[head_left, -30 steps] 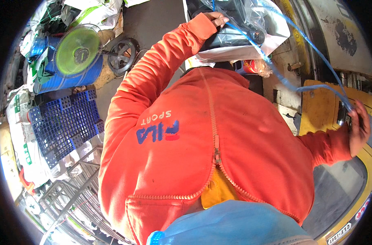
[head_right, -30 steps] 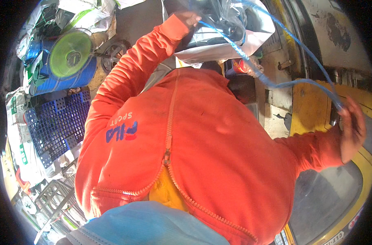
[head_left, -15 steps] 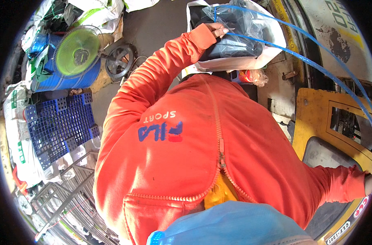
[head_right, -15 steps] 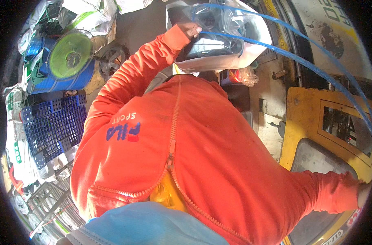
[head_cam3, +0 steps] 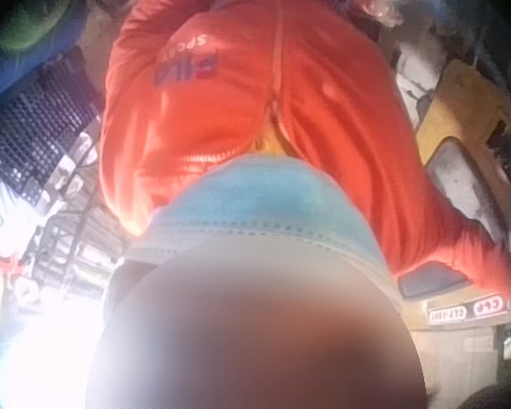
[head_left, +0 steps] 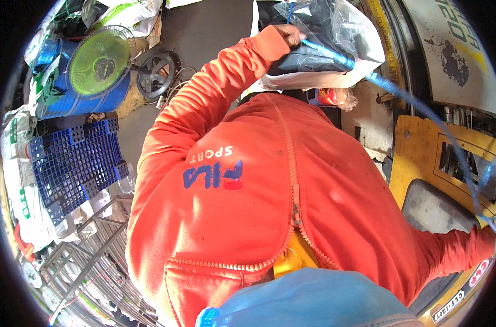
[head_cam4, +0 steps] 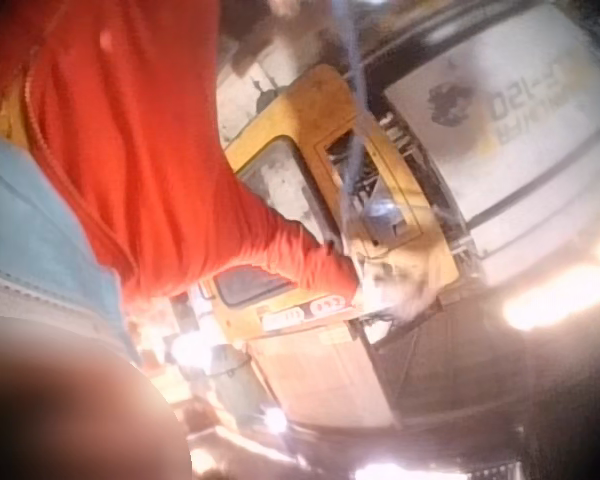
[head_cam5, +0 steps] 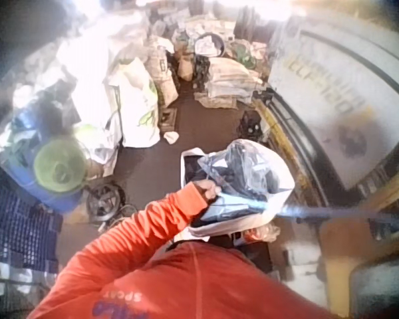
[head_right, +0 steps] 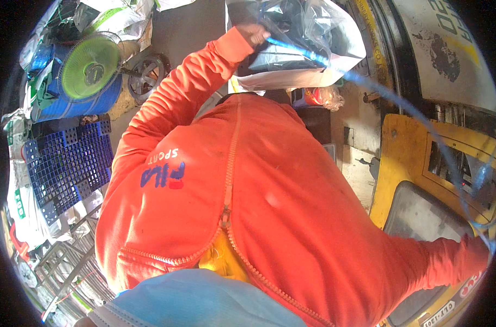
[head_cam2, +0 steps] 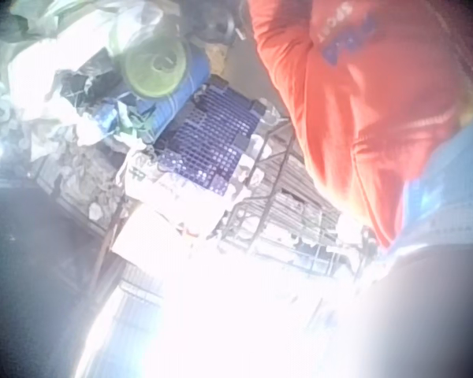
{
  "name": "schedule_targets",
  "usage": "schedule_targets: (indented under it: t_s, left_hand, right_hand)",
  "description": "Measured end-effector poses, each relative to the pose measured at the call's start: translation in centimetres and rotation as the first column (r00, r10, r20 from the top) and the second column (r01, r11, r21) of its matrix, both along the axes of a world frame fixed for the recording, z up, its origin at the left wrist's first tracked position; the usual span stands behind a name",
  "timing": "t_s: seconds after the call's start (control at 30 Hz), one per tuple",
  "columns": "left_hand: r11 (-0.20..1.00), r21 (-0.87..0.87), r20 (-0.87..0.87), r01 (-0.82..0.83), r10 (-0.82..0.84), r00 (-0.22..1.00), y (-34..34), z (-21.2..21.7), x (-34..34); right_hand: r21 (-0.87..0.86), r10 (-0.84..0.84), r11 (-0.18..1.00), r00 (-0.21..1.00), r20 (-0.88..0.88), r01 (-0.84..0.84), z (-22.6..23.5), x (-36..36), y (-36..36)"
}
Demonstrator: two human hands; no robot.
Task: The person places a dark rectangular object into a clear plastic bag, then into a larger white sack. They repeatedly adjust and tie the sack using a blue plastic tie, securing the contents. The person briefly opens a yellow vehicle door before returning to the sack.
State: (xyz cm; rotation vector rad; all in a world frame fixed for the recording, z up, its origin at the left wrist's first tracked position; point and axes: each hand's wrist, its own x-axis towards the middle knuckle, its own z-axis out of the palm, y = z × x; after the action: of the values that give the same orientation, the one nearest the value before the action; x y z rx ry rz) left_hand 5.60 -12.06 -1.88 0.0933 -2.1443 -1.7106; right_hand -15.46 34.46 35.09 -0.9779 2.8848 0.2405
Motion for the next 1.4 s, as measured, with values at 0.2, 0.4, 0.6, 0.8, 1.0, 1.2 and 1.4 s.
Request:
schedule_targets:
  t_s: [0.2,0.4,0.6,0.8,1.0,1.2,1.4]
  left_hand:
    - [0.484,-0.869,-0.103,-0.107,0.035,0.994,0.4,-0.9,1.1]
    - [0.667,-0.745,0.064,0.032,0.024,0.998,1.8,-0.2,2.5]
    - [0.545,-0.833,0.056,0.099,-0.094,0.994,2.0,-0.8,3.5]
    - [0.541,-0.83,-0.012,0.137,-0.264,0.965,1.1,-3.4,1.8]
    - [0.558,-0.827,-0.133,0.07,-0.315,0.94,1.6,-4.1,1.5]
    - [0.608,-0.792,-0.187,0.05,-0.32,0.929,2.0,-3.3,1.7]
    - [0.639,-0.768,-0.216,0.046,-0.326,0.92,2.1,-3.8,1.3]
  right_hand:
    - [-0.25,0.144,0.968,0.741,0.656,0.033,-10.1,4.2,-5.3]
    - [-0.452,0.226,0.883,0.725,0.651,0.131,-17.0,7.9,-12.0]
    - [-0.594,0.441,0.769,0.476,0.761,0.238,-22.0,11.6,-17.1]
    - [-0.842,0.655,0.533,0.591,0.471,0.081,-29.9,13.6,-23.3]
    - [-0.638,0.744,0.579,0.65,0.158,-0.507,-34.9,13.2,-27.2]
    - [-0.429,0.729,0.632,0.683,0.046,-0.645,-35.9,11.3,-28.7]
    - [-0.169,0.865,0.497,0.471,0.174,-0.851,-35.7,11.1,-29.4]
